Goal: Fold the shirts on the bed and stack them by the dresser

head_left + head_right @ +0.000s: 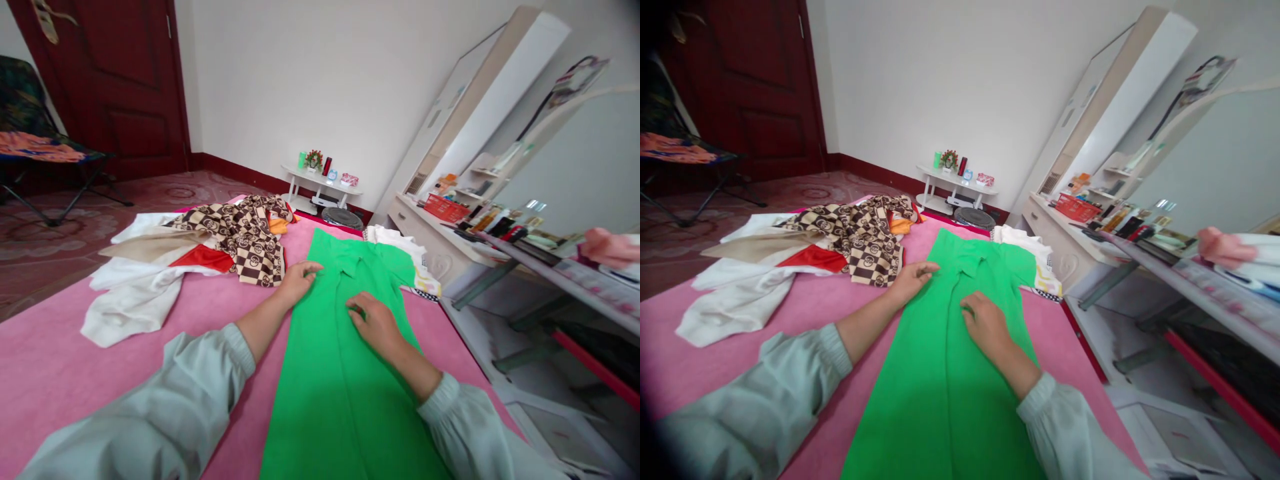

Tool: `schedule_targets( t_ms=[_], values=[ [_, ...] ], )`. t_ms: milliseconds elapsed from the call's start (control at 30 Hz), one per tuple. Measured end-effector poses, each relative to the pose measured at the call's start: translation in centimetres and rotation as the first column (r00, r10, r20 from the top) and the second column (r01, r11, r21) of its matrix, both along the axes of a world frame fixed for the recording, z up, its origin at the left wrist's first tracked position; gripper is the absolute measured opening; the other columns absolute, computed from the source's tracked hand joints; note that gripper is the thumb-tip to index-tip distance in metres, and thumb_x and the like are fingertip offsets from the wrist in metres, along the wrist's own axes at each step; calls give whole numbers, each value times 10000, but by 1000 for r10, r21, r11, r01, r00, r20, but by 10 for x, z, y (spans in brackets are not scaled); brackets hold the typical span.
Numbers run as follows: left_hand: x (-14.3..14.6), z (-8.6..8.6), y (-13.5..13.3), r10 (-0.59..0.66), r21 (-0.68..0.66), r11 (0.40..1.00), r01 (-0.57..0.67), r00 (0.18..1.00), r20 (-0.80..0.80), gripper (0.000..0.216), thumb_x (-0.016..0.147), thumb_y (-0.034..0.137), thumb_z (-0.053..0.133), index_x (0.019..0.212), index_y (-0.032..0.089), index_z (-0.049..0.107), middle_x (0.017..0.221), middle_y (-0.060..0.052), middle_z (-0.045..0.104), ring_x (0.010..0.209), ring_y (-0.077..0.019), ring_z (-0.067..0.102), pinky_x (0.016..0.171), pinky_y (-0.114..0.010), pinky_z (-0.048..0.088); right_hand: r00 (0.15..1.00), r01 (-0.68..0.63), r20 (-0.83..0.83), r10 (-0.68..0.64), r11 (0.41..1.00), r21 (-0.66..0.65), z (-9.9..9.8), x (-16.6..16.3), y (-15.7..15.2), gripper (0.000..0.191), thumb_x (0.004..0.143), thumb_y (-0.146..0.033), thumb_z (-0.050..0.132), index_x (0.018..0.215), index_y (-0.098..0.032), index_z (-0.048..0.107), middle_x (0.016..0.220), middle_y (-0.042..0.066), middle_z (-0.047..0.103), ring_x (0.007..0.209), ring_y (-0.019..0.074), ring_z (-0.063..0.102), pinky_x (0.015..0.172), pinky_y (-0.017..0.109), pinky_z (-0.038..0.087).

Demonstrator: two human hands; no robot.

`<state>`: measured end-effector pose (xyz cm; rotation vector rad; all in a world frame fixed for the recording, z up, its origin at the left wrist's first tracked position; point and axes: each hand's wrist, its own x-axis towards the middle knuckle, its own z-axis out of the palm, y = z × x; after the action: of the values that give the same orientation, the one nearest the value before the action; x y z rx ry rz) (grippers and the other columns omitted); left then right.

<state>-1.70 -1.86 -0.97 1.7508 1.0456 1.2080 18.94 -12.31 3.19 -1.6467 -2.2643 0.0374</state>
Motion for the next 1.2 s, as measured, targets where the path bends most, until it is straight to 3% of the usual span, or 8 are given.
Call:
schedule_targets(
  t_ms=[100, 167, 300, 400, 500, 667, 900, 1200],
  values=[
    [0, 15, -18, 6, 13, 1000, -5, 996, -89, 282, 780, 83, 508, 996, 124, 685, 996, -60, 711, 910, -159, 644, 875, -297, 489, 999, -7, -35, 8, 1000, 25, -5, -6, -13, 179, 810, -153, 536, 940, -200, 650, 959, 41, 627, 938, 168, 574, 839, 271, 433],
    [2, 31, -36, 29, 70, 997, -11, 965, -261, 215, 769, 138, 550, 909, 164, 710, 919, -42, 717, 862, -181, 642, 832, -308, 488, 995, 43, -90, -42, 999, 10, -8, -3, -6, 192, 796, -155, 554, 962, -188, 645, 949, 43, 618, 851, 154, 583, 795, 270, 451],
    [16, 61, -80, 23, 86, 995, 42, 764, -645, 178, 761, 366, 625, 816, 224, 717, 806, -43, 711, 808, -237, 653, 745, -329, 479, 952, 167, -252, -172, 985, -40, -12, 4, 30, 273, 758, -158, 596, 1028, -161, 635, 1035, 63, 596, 726, 117, 586, 751, 264, 485],
    [32, 72, -108, 16, 76, 995, 69, 627, -778, 384, 730, 522, 636, 922, 196, 700, 871, -110, 708, 874, -299, 656, 759, -368, 485, 940, 208, -282, -193, 978, 23, -17, 1, 52, 259, 773, -197, 602, 1022, -182, 667, 1250, 97, 522, 974, 167, 594, 909, 313, 457],
    [43, 74, -125, 21, 64, 996, 64, 522, -853, 504, 735, 528, 625, 1060, 144, 650, 944, -164, 693, 916, -328, 650, 783, -403, 496, 958, 225, -202, -203, 970, 90, -24, -4, 61, 288, 819, -264, 576, 1085, -207, 672, 1405, 91, 418, 1239, 235, 451, 1048, 379, 356],
    [47, 77, -130, -34, -18, 999, 43, 408, -913, 347, 785, 365, 591, 1038, 138, 662, 977, -160, 688, 949, -282, 653, 806, -344, 511, 976, 195, -109, -186, 978, 75, -32, -3, 64, 469, 869, -313, 515, 1304, -136, 523, 1411, 89, 446, 1253, 245, 422, 1077, 387, 327],
    [41, 81, -119, -22, -15, 1000, 20, 392, -920, 291, 758, 229, 553, 983, 112, 694, 968, -179, 697, 907, -326, 667, 758, -399, 541, 977, 193, -107, -185, 979, 68, -32, 0, 65, 411, 872, -315, 509, 1248, -162, 571, 1380, 77, 469, 1223, 232, 436, 1048, 368, 357],
    [31, 74, -103, -67, -57, 998, 38, 421, -905, 226, 671, 185, 556, 822, 153, 721, 863, -140, 716, 845, -286, 679, 680, -325, 531, 985, 161, -77, -154, 983, 87, -36, 1, 66, 422, 884, -320, 490, 1258, -139, 561, 1362, 87, 491, 1213, 242, 435, 1058, 383, 345]
  ],
)
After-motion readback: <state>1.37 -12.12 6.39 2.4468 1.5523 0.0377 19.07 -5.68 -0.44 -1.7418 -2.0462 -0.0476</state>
